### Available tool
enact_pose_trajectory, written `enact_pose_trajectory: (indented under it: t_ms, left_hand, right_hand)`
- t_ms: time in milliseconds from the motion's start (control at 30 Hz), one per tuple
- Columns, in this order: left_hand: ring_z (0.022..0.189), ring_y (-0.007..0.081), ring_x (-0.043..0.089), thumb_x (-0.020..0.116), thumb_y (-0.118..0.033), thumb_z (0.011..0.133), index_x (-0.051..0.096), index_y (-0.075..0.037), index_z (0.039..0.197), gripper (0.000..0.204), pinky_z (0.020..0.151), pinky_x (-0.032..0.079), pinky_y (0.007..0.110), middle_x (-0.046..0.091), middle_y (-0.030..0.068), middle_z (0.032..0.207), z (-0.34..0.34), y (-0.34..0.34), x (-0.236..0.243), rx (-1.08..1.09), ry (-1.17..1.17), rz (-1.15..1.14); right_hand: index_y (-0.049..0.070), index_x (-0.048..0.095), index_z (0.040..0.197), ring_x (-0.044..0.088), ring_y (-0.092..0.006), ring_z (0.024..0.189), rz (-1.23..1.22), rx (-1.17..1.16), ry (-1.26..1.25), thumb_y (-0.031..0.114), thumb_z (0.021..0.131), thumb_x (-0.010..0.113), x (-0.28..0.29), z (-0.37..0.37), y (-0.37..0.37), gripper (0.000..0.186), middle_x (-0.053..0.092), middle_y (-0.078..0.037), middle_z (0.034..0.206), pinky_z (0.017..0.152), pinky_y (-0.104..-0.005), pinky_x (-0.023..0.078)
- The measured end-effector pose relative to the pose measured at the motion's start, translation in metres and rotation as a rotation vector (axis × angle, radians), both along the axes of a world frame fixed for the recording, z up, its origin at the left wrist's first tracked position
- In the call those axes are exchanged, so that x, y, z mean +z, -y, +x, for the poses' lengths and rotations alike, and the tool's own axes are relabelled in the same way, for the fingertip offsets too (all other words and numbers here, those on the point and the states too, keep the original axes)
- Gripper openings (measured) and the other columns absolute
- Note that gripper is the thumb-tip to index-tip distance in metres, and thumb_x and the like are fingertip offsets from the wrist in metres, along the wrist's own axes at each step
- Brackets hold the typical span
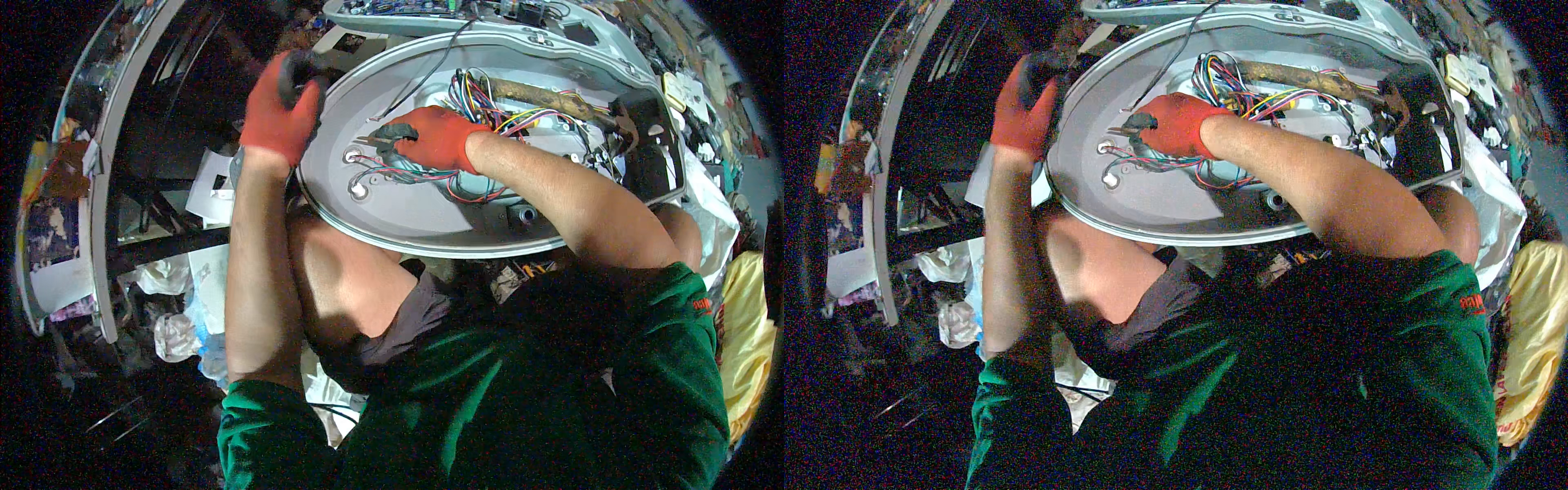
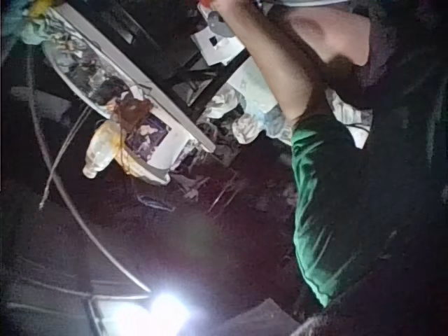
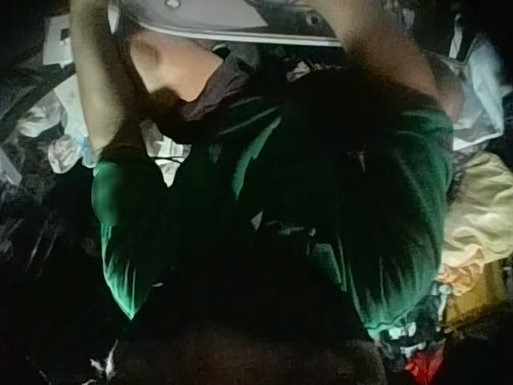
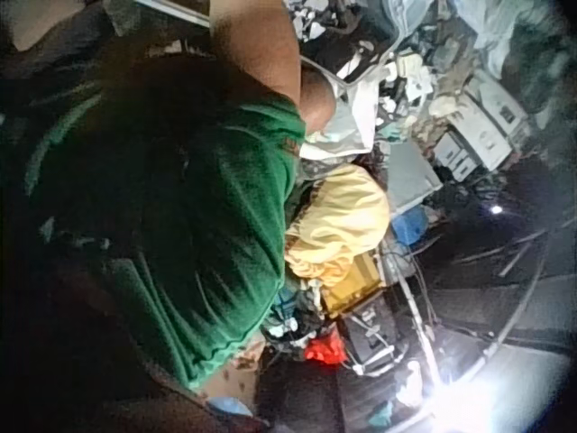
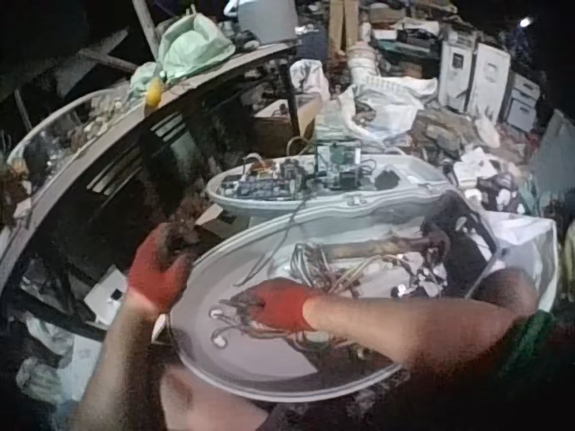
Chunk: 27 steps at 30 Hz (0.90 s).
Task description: The person manipulates wires and electronic components inside a metal housing, using pliers to pull at wires and a hammer to tap internal parts into place.
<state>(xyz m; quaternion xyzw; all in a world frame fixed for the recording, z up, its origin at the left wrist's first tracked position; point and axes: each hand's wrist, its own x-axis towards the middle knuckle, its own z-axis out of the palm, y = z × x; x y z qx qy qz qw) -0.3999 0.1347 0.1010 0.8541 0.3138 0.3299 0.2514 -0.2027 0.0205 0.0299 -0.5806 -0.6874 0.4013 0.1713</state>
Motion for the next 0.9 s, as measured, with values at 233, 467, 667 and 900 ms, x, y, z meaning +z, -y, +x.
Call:
enact_pose_trajectory:
  t_ms: [233,467,667,900]
  left_hand:
    - [0.121,0.0296,0.049,0.062,-0.012,0.076,0.063,-0.013,0.103,0.028,0.106,0.034,0.046,0.060,0.0068,0.118,0.012,0.046,0.027,-0.344,-0.874,0.566]
    - [0.129,0.0270,0.043,0.072,-0.012,0.068,0.061,-0.016,0.111,0.045,0.112,0.029,0.042,0.053,0.0052,0.128,0.041,0.041,0.033,-0.709,-1.478,0.604]
    - [0.125,0.0234,0.046,0.074,-0.008,0.063,0.063,-0.015,0.110,0.049,0.110,0.032,0.035,0.057,0.0054,0.122,0.057,0.037,0.004,-0.775,-1.711,0.528]
    - [0.125,0.0221,0.046,0.065,-0.010,0.073,0.066,-0.015,0.108,0.035,0.110,0.032,0.035,0.059,0.0052,0.122,0.057,0.040,0.002,-0.720,-1.716,0.572]
  right_hand:
    - [0.011,0.064,0.117,0.062,-0.0335,0.106,-0.131,0.184,0.139,0.017,0.077,0.054,-0.007,0.008,-0.014,0.042,0.066,-0.016,0.115,0.090,-0.0431,0.048]
    - [0.010,0.066,0.110,0.064,-0.0305,0.103,-0.077,0.152,0.238,0.016,0.075,0.057,-0.007,0.021,0.000,0.037,0.067,-0.015,0.111,0.084,-0.0435,0.049]
    - [0.008,0.070,0.101,0.066,-0.0283,0.088,-0.041,0.252,0.351,0.014,0.070,0.053,0.010,0.021,0.004,0.035,0.070,-0.014,0.098,0.073,-0.0446,0.050]
    - [0.006,0.071,0.095,0.066,-0.0279,0.084,-0.075,0.241,0.279,0.013,0.069,0.053,0.017,0.031,0.009,0.032,0.070,-0.015,0.095,0.068,-0.0462,0.049]
